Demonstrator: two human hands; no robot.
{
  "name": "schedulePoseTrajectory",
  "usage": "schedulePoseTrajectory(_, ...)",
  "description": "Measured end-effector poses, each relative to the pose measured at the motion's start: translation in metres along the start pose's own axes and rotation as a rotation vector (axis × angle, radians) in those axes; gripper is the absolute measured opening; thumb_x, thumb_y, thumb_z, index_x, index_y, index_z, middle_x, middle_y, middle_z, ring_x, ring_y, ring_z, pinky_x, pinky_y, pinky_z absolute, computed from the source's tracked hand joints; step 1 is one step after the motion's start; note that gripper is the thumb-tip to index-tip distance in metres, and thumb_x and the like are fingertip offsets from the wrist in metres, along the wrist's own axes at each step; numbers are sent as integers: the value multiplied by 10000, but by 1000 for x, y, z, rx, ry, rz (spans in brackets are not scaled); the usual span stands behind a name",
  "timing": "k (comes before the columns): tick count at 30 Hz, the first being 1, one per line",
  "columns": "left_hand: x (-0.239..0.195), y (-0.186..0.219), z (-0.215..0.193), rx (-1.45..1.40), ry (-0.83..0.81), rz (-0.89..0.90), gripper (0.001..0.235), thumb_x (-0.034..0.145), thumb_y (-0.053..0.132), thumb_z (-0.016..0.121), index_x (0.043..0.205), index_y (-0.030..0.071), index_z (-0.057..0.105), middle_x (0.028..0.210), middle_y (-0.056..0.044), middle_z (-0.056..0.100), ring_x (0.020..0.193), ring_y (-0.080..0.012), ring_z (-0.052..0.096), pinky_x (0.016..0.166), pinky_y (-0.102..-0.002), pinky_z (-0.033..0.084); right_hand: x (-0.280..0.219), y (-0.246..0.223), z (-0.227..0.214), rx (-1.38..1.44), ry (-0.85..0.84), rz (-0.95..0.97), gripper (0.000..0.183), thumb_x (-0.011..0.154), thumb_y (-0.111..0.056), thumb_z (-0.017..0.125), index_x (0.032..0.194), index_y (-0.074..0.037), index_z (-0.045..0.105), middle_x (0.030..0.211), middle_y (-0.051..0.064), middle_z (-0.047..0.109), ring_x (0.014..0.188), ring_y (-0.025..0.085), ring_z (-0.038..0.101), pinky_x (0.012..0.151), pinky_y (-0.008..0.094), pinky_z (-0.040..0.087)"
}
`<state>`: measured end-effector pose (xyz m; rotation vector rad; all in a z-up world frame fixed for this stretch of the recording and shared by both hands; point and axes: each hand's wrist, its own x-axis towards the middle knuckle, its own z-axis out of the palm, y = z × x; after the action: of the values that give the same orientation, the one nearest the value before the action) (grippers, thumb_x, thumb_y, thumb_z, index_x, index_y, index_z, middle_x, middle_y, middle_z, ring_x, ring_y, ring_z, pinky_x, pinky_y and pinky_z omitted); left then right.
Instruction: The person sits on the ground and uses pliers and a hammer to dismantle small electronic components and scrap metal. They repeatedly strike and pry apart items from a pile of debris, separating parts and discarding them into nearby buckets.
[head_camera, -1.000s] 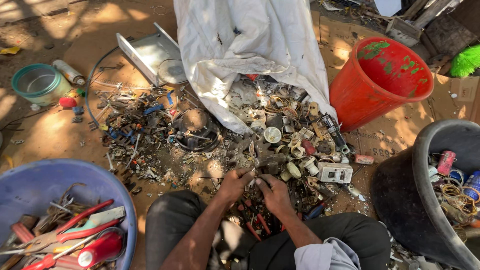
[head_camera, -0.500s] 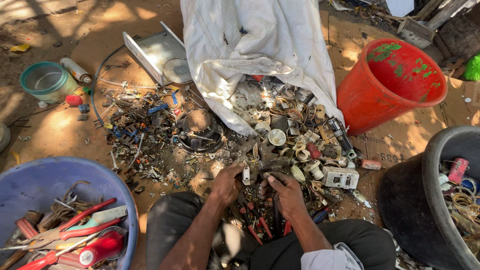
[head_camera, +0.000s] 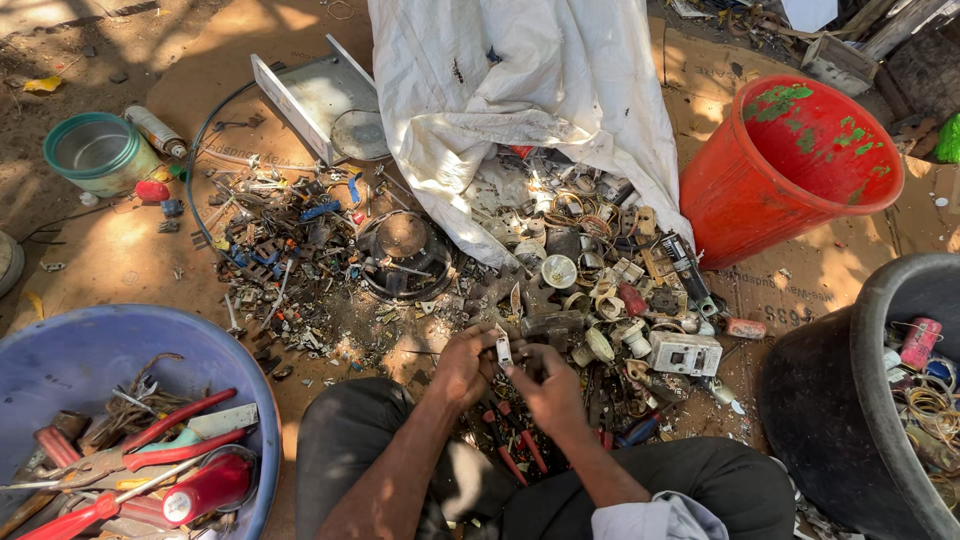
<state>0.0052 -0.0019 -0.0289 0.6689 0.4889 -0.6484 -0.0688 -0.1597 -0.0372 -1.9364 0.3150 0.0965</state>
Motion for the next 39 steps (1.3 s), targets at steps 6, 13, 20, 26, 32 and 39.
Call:
schedulePoseTrajectory(6,11,-13,-6,-50,89,-53,183,1036,52,511,1177,-25,598,1042,-181,675,899,-277,695,848,-411,645,3,4,7,-21,64,-20,353,932,-242,689,1208,-21,700,713,3,680,557,67,556,487,226,420)
schedulePoseTrajectory(13,25,-19,-22,88,-101,28,348,1013,49,550,1329,-77,622,1058,-190,711,847,-267,700,761,-387,642,19,9,2,582,-116,355,263,1008,-233,611,1064,12,689,664,11,557,491,96,438,425,267,344)
schedulePoseTrajectory(20,32,-27,-31,140,-157,24,423,996,94,588,1388,-67,605,1156,-185,699,953,-270,673,856,-408,623,15,7,4,524,-87,340,233,990,-215,636,1096,-22,711,657,6,542,502,99,441,430,274,346)
schedulePoseTrajectory(26,23,-23,-23,306,-83,4,437,1001,166,591,1383,-47,587,1222,-184,673,1098,-247,666,977,-398,600,16,11,6,-17,2,-48,197,971,-194,708,1042,-13,738,895,63,750,782,99,657,705,275,534)
schedulePoseTrajectory(32,23,-12,-18,181,102,-3,437,1014,194,489,1334,-90,578,1098,-212,672,874,-267,702,842,-401,640,20,2,-7,-14,165,105,221,938,-172,667,1101,-46,749,1003,87,773,772,198,672,692,390,567)
schedulePoseTrajectory(39,48,-12,-40,267,261,123,411,1034,185,455,1329,-66,593,858,-165,670,611,-180,585,594,-331,497,112,-52,-26,-761,-7,-104,443,911,-355,675,1295,-134,677,1228,155,669,889,335,726,830,479,576)
